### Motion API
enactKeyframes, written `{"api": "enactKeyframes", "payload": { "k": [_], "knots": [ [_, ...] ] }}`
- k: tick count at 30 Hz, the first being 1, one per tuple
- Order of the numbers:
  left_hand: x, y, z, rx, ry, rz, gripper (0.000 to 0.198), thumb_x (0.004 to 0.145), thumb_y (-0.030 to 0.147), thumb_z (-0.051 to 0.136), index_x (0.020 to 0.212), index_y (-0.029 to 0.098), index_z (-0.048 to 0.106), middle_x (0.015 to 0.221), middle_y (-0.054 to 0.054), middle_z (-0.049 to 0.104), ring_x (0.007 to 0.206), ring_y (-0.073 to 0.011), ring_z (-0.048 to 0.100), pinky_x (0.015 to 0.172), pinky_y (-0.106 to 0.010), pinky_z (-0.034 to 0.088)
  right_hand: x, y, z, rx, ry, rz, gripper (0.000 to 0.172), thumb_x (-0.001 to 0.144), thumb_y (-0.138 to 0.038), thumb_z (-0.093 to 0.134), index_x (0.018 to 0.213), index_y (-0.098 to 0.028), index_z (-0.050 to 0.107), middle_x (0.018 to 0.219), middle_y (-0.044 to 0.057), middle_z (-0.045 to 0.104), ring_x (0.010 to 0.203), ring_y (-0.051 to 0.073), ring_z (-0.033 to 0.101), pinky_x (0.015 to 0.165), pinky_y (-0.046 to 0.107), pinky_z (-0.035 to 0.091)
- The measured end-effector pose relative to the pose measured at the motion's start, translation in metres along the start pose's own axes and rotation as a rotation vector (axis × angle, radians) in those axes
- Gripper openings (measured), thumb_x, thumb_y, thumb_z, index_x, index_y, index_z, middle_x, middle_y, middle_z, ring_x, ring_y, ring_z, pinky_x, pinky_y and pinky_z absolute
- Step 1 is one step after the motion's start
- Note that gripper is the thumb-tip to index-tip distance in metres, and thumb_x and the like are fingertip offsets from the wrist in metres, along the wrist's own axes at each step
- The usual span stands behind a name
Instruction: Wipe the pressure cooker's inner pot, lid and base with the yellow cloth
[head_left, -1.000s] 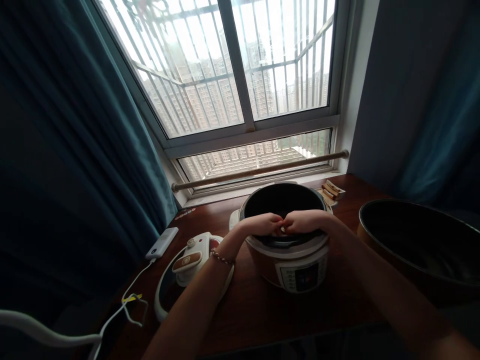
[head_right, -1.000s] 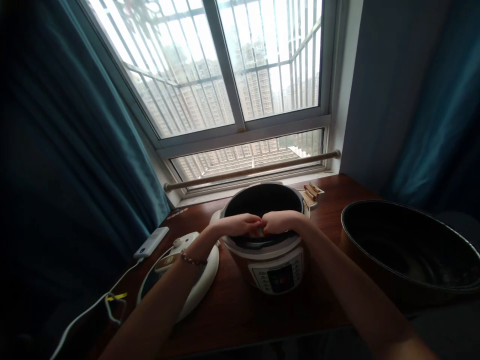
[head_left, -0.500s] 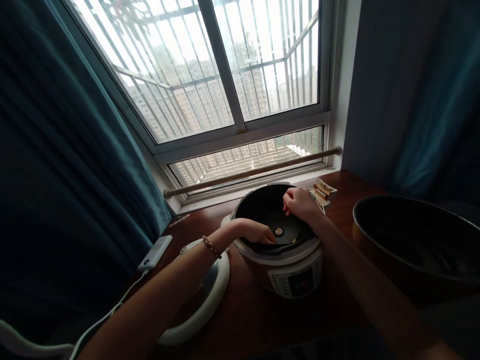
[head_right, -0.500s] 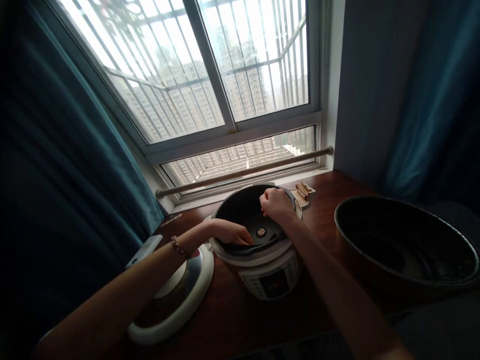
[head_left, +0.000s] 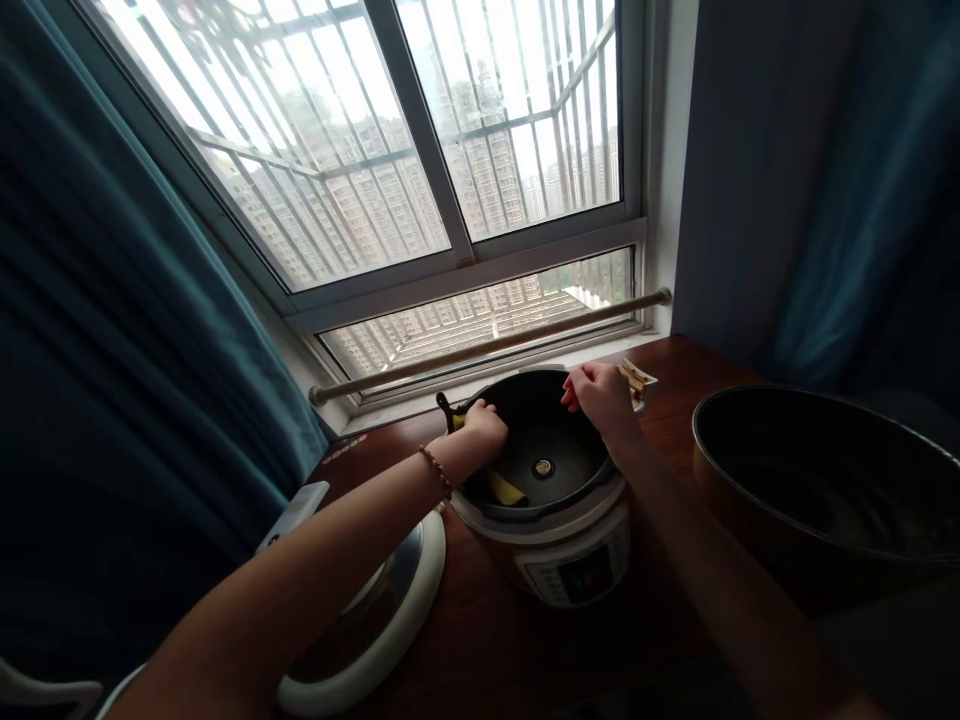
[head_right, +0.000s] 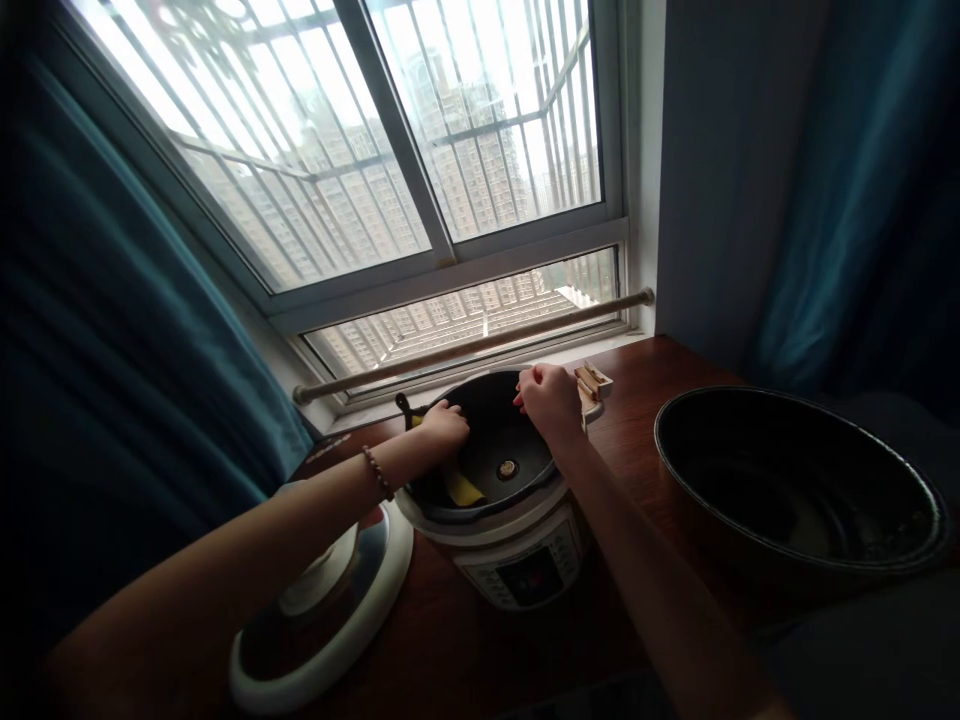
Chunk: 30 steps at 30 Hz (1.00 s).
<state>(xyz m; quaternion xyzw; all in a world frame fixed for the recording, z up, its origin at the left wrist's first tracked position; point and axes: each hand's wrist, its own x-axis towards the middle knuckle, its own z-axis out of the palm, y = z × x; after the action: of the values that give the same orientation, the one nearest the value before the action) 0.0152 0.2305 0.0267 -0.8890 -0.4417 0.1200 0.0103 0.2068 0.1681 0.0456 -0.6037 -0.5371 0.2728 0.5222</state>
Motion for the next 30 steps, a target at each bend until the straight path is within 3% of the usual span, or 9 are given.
{"api": "enactKeyframes", "payload": {
  "k": [6,11,16,22,26,30],
  "knots": [
    [0.017,0.005,-0.009,0.322,0.114,0.162,0.021,0.076,0.006,0.05,0.077,0.016,0.069,0.105,-0.011,0.062,0.112,-0.0264,0.039,0.091,-0.04,0.026,0.001,0.001,-0.001,0.026,0.041,-0.008,0.03,0.078,-0.03,0.036,0.07,-0.014,0.059,0.062,0.008,0.066,0.051,0.012,0.059,0.048,0.018,0.046],
    [0.017,0.002,-0.014,0.425,0.205,0.219,0.027,0.083,0.014,0.043,0.094,0.017,0.067,0.129,-0.008,0.048,0.108,-0.0265,0.038,0.083,-0.039,0.029,-0.001,-0.001,-0.003,0.081,0.04,0.003,0.028,0.076,-0.029,0.037,0.068,-0.014,0.059,0.06,0.006,0.064,0.048,0.011,0.056,0.046,0.017,0.044],
    [0.015,-0.002,-0.005,0.457,0.248,0.212,0.042,0.088,0.018,0.034,0.129,0.025,0.046,0.133,-0.006,0.045,0.105,-0.0251,0.041,0.081,-0.037,0.032,-0.003,-0.002,-0.003,0.09,0.049,-0.014,0.031,0.077,-0.03,0.036,0.073,-0.012,0.062,0.06,0.007,0.065,0.049,0.012,0.057,0.047,0.018,0.044],
    [0.015,0.001,-0.002,0.359,0.179,0.29,0.052,0.085,0.026,0.044,0.135,0.032,0.033,0.136,-0.005,0.039,0.109,-0.0218,0.043,0.087,-0.031,0.033,-0.003,-0.001,-0.003,0.136,0.051,-0.013,0.03,0.074,-0.029,0.038,0.072,-0.013,0.063,0.057,0.006,0.064,0.047,0.012,0.056,0.045,0.018,0.043],
    [0.008,0.009,-0.006,0.229,0.006,0.173,0.057,0.079,0.022,0.052,0.132,0.037,0.037,0.138,-0.006,0.036,0.117,-0.0263,0.039,0.091,-0.034,0.032,-0.004,0.0,-0.002,0.123,0.044,-0.015,0.029,0.074,-0.028,0.039,0.069,-0.013,0.062,0.057,0.006,0.064,0.046,0.011,0.056,0.046,0.019,0.044],
    [0.004,0.014,-0.005,0.059,-0.132,0.026,0.05,0.074,0.018,0.059,0.122,0.03,0.052,0.142,-0.01,0.031,0.125,-0.0314,0.033,0.098,-0.04,0.028,-0.004,0.0,-0.002,0.071,0.037,-0.011,0.03,0.075,-0.028,0.037,0.07,-0.012,0.062,0.059,0.007,0.065,0.048,0.011,0.057,0.047,0.018,0.044]
  ]
}}
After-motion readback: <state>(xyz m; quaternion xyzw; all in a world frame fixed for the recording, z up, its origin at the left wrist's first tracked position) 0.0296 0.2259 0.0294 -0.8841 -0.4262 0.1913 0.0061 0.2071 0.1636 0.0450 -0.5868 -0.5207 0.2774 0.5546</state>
